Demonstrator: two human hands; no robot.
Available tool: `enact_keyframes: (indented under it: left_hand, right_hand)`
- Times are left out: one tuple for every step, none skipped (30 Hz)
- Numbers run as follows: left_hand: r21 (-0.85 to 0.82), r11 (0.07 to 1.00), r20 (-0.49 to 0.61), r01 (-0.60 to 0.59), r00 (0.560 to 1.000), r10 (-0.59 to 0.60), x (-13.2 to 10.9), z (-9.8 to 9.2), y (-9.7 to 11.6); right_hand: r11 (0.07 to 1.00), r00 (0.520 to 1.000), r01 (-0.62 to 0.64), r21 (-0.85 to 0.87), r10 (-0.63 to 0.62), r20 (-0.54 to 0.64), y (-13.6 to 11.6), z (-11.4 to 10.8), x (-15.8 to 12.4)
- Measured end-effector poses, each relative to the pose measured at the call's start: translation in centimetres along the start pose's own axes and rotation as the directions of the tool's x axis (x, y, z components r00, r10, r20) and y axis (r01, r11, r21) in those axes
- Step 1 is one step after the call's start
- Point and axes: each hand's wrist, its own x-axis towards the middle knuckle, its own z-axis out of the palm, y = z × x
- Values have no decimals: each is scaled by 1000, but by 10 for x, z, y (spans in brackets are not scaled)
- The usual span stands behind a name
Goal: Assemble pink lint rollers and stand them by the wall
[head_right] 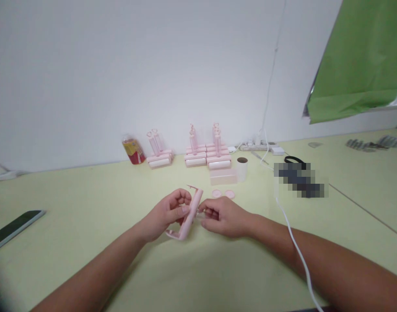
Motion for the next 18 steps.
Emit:
enact_keyframes:
  left_hand:
    - [-37,998,75,44,996,-41,0,0,-2]
    - [-64,994,133,85,988,-76,0,1,-5]
    - [-91,989,169,117,980,-101,0,1,-8]
    - [-120,983,188,138,976,-114,1,2,-11]
    - [-148,978,193,146,974,-116,1,2,-14]
    - [-169,975,189,143,976,-111,2,2,-17]
    - [-180,974,183,137,978,-104,2,2,-19]
    - [-184,974,177,132,979,-99,3,2,-20]
    - [-183,975,171,127,981,-96,3,2,-20]
    - [-184,975,162,128,982,-98,3,1,-20]
    - [-189,973,150,132,983,-104,3,1,-19]
    - [-197,971,139,138,984,-111,3,1,-19]
    - [-207,968,136,144,984,-117,3,0,-18]
    - [-216,965,146,150,982,-120,3,-1,-18]
    - [-223,962,168,159,978,-123,3,-2,-18]
    - [-226,959,197,173,972,-128,3,-3,-19]
    - [-226,956,229,188,964,-136,3,-4,-20]
    - [-222,953,260,207,955,-146,3,-6,-21]
  right_hand:
    - [1000,1000,13,-7,-13,5,0,0,0]
    - [1000,1000,26,-13,-26,11,1,0,0]
    - [999,999,39,-18,-39,17,2,1,0]
    - [999,999,50,-22,-50,19,2,1,-1]
    - [998,998,57,-27,-56,20,3,2,-1]
    - [998,998,60,-32,-59,22,3,2,-1]
    - [997,998,59,-41,-58,24,4,2,-1]
    - [997,998,57,-49,-56,27,4,2,-1]
    - [997,998,53,-57,-51,30,4,2,-1]
    - [997,998,48,-62,-46,33,4,1,-1]
    - [997,999,44,-64,-42,35,5,1,0]
    - [997,999,41,-64,-39,36,5,1,0]
    - [997,999,38,-62,-35,38,6,1,0]
    - [998,999,35,-60,-33,43,6,1,0]
    - [998,998,33,-56,-30,48,7,1,0]
    - [998,998,31,-55,-28,53,7,1,0]
    - [998,998,29,-55,-26,58,7,2,-1]
    - [998,998,28,-57,-24,62,8,2,-1]
